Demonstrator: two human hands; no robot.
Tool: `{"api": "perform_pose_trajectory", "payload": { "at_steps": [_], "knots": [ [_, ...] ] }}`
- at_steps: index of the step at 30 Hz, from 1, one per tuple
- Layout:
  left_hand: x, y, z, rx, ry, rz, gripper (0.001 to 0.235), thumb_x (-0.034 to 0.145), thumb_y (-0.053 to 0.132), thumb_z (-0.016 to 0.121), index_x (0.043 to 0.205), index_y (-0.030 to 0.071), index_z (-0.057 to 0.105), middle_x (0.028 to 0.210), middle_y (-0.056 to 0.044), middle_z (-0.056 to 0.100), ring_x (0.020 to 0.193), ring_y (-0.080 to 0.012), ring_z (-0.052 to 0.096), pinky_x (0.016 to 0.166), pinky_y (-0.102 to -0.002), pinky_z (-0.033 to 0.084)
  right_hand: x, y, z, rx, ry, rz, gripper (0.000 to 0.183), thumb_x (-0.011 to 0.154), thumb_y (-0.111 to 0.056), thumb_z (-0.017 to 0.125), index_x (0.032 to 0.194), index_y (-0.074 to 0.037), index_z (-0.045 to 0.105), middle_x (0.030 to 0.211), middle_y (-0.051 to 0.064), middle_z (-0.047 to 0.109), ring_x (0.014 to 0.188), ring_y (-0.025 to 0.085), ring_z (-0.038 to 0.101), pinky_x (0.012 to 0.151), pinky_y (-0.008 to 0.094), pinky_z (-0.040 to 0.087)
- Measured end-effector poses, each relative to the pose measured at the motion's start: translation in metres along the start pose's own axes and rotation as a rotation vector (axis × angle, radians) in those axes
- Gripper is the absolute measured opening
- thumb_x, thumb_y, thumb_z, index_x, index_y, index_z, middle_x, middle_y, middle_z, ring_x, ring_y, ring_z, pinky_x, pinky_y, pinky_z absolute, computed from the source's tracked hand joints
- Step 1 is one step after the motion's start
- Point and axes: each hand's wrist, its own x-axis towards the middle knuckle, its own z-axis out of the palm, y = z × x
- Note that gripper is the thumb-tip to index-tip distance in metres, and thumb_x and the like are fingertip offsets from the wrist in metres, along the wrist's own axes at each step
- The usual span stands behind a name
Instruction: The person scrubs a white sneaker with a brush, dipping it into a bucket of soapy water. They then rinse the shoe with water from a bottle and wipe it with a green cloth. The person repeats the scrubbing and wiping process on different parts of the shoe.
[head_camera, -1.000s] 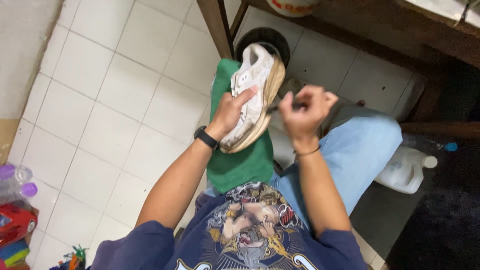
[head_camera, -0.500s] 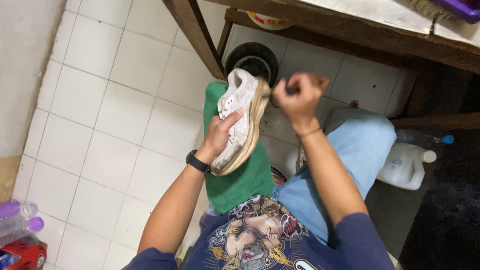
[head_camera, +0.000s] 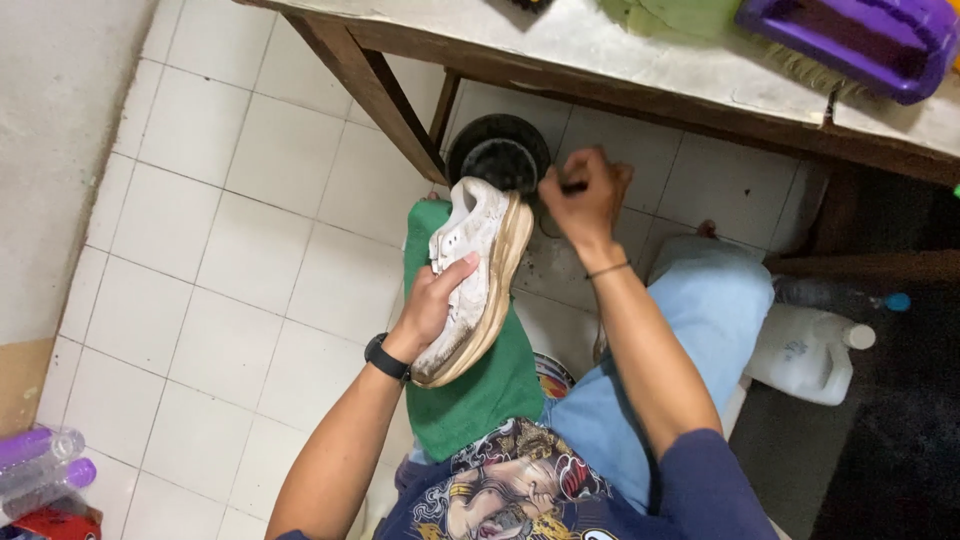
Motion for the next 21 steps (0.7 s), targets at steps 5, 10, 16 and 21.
{"api": "perform_pose_trajectory", "payload": {
  "at_steps": [5, 10, 16, 21],
  "knots": [
    [0.000, 0.004, 0.004, -0.030, 0.010, 0.004, 0.037, 0.079, 0.042, 0.081, 0.070, 0.008, 0.070, 0.067, -0.004, 0.062, 0.068, -0.0147, 0.057, 0.067, -0.027, 0.048, 0.000, -0.004, 0.005, 0.188, -0.117, 0.176, 0.021, 0.078, -0.018, 0.085, 0.082, -0.015, 0.065, 0.059, 0.006, 0.063, 0.053, 0.020, 0.060, 0.060, 0.027, 0.046],
    [-0.004, 0.004, 0.006, -0.041, -0.004, -0.012, 0.037, 0.079, 0.043, 0.081, 0.071, 0.008, 0.069, 0.069, -0.005, 0.063, 0.069, -0.0171, 0.057, 0.068, -0.029, 0.049, -0.022, 0.026, 0.016, 0.282, -0.162, 0.392, 0.020, 0.085, -0.012, 0.079, 0.093, -0.010, 0.061, 0.063, 0.011, 0.065, 0.057, 0.023, 0.065, 0.054, 0.033, 0.049],
    [0.000, 0.003, 0.008, -0.039, 0.000, -0.010, 0.038, 0.078, 0.043, 0.082, 0.074, 0.006, 0.071, 0.072, -0.005, 0.063, 0.072, -0.0172, 0.057, 0.069, -0.029, 0.049, -0.021, 0.029, 0.009, 0.183, -0.115, 0.461, 0.018, 0.082, -0.016, 0.080, 0.091, -0.013, 0.064, 0.071, 0.011, 0.069, 0.070, 0.025, 0.072, 0.056, 0.032, 0.054],
    [-0.003, 0.001, 0.011, -0.037, 0.009, -0.019, 0.041, 0.077, 0.044, 0.082, 0.077, 0.004, 0.071, 0.074, -0.007, 0.064, 0.073, -0.0184, 0.058, 0.071, -0.031, 0.050, -0.023, 0.030, -0.002, 0.097, -0.068, 0.237, 0.016, 0.078, -0.010, 0.082, 0.083, -0.013, 0.067, 0.060, 0.007, 0.064, 0.058, 0.021, 0.068, 0.051, 0.026, 0.049]
  ]
}}
